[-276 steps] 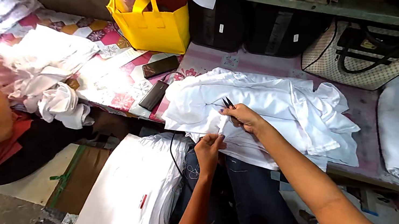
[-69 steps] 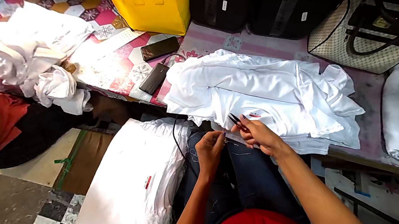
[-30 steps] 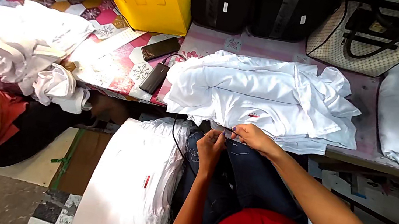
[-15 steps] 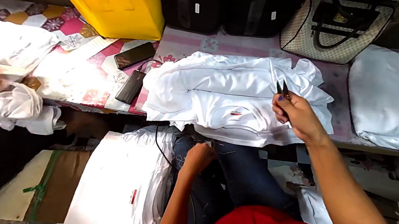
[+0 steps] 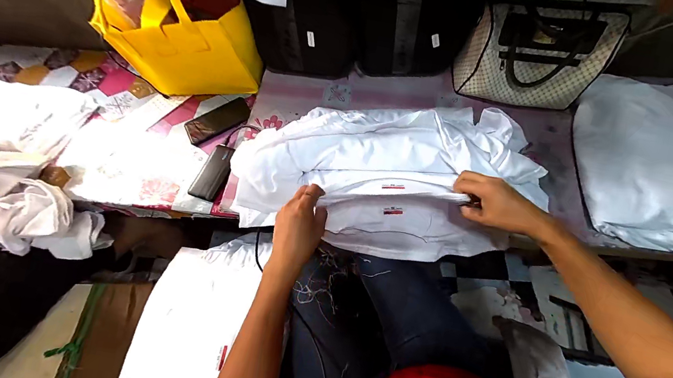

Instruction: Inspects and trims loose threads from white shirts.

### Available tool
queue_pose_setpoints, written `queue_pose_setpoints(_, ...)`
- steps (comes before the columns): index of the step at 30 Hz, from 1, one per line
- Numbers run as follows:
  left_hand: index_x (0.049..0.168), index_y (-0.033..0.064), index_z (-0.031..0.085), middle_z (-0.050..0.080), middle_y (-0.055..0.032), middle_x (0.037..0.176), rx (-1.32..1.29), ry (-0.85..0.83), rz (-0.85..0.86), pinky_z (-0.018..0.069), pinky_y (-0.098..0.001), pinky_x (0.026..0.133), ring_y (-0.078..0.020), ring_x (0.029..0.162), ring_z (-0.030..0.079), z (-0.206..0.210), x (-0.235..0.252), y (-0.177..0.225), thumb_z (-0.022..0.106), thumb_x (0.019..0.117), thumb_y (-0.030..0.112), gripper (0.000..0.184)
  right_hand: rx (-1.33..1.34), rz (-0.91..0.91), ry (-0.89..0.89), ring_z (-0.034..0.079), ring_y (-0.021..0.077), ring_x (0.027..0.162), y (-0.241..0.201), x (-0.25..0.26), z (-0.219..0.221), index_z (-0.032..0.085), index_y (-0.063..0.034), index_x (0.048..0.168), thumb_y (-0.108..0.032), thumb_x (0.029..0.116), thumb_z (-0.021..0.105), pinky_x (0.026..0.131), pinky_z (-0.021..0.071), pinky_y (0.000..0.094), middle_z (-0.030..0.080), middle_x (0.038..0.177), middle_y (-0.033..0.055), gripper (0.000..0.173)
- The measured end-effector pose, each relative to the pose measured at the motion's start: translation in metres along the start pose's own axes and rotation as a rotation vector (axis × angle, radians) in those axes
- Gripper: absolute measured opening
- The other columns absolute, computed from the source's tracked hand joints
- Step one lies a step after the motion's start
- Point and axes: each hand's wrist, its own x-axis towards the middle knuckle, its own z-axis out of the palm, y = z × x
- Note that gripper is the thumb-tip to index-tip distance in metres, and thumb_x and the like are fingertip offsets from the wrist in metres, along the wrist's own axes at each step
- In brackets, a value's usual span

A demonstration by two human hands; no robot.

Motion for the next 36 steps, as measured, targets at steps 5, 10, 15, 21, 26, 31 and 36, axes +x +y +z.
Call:
queue_pose_setpoints(5, 0.137, -0.0026, 0.057, 0.067, -0.0268, 0.121, -0.023, 0.023, -0.107, 0.0510, -0.0648, 0.093, -0.0455, 0.110, 0.066, -0.003, 0.057, -0.002, 0.050, 0.0967, -0.005, 0.041, -0.016, 0.028, 0.232, 0.067, 0.0323, 0.092, 0.005, 0.037, -0.019, 0.073, -0.0034, 0.108, -0.001, 0.0859, 0.075, 0.079, 0.0562, 0.0545, 0.067, 0.114, 0.0161, 0.022)
queue_pose_setpoints(10, 0.115, -0.0077, 0.071, 0.068, -0.0269, 0.118, -0.142, 0.240, -0.075, 0.0514, -0.0553, 0.098, -0.0399, 0.111, 0.066, 0.014, 0.097, -0.011, 0.051, 0.0969, -0.006, 0.027, 0.141, 0.065, 0.402, 0.068, 0.0267, 0.088, -0.024, 0.109, 0.004, 0.076, -0.0025, 0.103, -0.006, 0.0957, 0.068, 0.080, 0.0567, 0.0488, 0.069, 0.107, 0.0149, 0.011)
queue_pose_setpoints(15, 0.111, -0.0087, 0.070, 0.073, -0.0180, 0.096, -0.562, 0.306, -0.258, 0.0605, -0.0363, 0.081, -0.0188, 0.081, 0.072, 0.033, 0.107, 0.003, 0.059, 0.0978, -0.002, 0.018, 0.386, 0.222, 0.285, 0.065, 0.0316, 0.089, -0.055, 0.202, 0.038, 0.073, 0.0035, 0.106, -0.013, 0.1002, 0.064, 0.081, 0.0522, 0.0525, 0.068, 0.101, 0.0193, 0.019)
queue_pose_setpoints(21, 0.115, -0.0083, 0.070, 0.074, -0.0177, 0.102, -0.769, 0.428, -0.380, 0.0585, -0.0306, 0.086, -0.0144, 0.086, 0.072, 0.065, 0.107, 0.000, 0.062, 0.0970, -0.002, 0.020, 0.549, 0.382, 0.185, 0.054, 0.0254, 0.068, -0.057, 0.223, 0.065, 0.070, -0.0004, 0.104, -0.017, 0.0987, 0.067, 0.061, 0.0451, 0.0454, 0.061, 0.082, 0.0156, 0.017)
queue_pose_setpoints(26, 0.112, -0.0066, 0.073, 0.076, -0.0176, 0.103, -0.696, 0.572, -0.286, 0.0592, -0.0306, 0.088, -0.0158, 0.092, 0.075, 0.077, 0.101, 0.007, 0.074, 0.0924, 0.005, 0.023, 0.827, 0.481, 0.198, 0.037, 0.0028, 0.050, -0.070, 0.203, 0.061, 0.068, -0.0042, 0.091, -0.016, 0.0971, 0.070, 0.048, 0.0325, 0.0210, 0.051, 0.065, -0.0021, 0.013)
queue_pose_setpoints(31, 0.100, -0.0086, 0.076, 0.077, -0.0187, 0.090, -0.395, 0.654, -0.100, 0.0610, -0.0357, 0.078, -0.0222, 0.080, 0.076, 0.086, 0.084, 0.012, 0.067, 0.0916, -0.001, 0.014, 0.766, 0.482, 0.332, 0.042, 0.0055, 0.054, -0.079, 0.184, 0.075, 0.064, -0.0034, 0.078, -0.012, 0.0926, 0.073, 0.053, 0.0375, 0.0257, 0.051, 0.063, -0.0011, 0.019)
queue_pose_setpoints(36, 0.092, -0.0061, 0.075, 0.075, -0.0162, 0.083, -0.230, 0.661, -0.049, 0.0614, -0.0344, 0.073, -0.0212, 0.074, 0.074, 0.081, 0.054, 0.011, 0.068, 0.0881, 0.001, 0.011, 0.583, 0.367, 0.370, 0.051, 0.0117, 0.064, -0.088, 0.161, 0.087, 0.066, -0.0018, 0.075, -0.012, 0.0893, 0.074, 0.062, 0.0446, 0.0341, 0.057, 0.071, 0.0037, 0.020)
